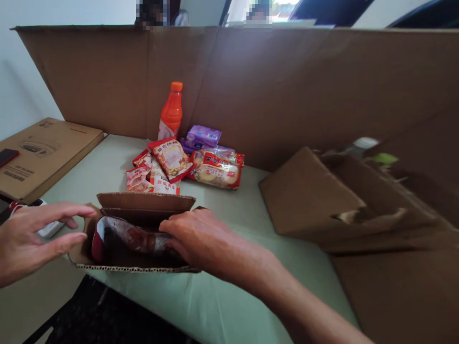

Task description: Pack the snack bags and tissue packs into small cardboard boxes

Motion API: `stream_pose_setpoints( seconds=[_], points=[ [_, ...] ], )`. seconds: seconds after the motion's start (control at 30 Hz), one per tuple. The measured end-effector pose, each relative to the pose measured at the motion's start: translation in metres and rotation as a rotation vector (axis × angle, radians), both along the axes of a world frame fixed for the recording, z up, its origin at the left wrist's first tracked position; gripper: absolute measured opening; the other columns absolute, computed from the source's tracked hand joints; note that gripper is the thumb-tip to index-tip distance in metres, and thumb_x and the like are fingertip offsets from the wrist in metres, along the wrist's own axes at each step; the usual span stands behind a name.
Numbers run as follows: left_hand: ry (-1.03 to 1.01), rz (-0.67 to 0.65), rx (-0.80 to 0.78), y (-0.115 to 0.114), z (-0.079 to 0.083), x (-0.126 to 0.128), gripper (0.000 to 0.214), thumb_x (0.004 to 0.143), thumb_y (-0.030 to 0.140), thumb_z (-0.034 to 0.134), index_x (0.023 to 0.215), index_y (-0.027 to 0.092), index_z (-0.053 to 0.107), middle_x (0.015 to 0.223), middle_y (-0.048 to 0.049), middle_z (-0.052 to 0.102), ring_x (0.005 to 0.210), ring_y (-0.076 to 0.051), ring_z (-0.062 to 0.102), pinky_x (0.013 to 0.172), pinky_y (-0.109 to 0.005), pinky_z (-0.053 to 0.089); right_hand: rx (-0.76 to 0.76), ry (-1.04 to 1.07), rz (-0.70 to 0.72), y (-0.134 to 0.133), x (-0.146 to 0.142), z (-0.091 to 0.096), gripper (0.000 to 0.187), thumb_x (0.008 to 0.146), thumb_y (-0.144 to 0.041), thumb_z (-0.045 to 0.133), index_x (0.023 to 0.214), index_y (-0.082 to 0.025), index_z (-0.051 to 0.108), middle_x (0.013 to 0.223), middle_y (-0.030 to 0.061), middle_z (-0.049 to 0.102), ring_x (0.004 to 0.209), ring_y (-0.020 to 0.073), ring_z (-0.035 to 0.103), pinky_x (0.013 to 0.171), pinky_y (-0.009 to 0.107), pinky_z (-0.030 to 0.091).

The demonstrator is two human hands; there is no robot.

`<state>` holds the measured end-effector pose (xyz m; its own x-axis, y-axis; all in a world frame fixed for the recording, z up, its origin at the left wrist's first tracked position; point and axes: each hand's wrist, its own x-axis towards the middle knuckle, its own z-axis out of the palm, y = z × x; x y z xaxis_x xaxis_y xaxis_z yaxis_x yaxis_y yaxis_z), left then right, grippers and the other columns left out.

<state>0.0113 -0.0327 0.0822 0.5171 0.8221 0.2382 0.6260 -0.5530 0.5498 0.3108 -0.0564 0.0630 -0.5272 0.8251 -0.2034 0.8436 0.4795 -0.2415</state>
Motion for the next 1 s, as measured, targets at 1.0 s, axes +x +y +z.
stream_pose_setpoints(
  seconds=[1.0],
  points=[
    [-0.725,0.094,-0.327,-0.025,-0.159,0.031,0.09,0.082,0.041,0.074,0.157,0.027,0.027,0.16,-0.0142,0.04,0.145,-0.036,0.043,0.122,-0.054,0.035,-0.12,-0.108,0.146,0.044,-0.068,-0.004,0.022,0.097,-0.014,0.052,0.099,-0.017,0.073,0.092,0.0077,0.077,0.07,0.0181,0.069,0.056,0.028,0.035]
  ],
)
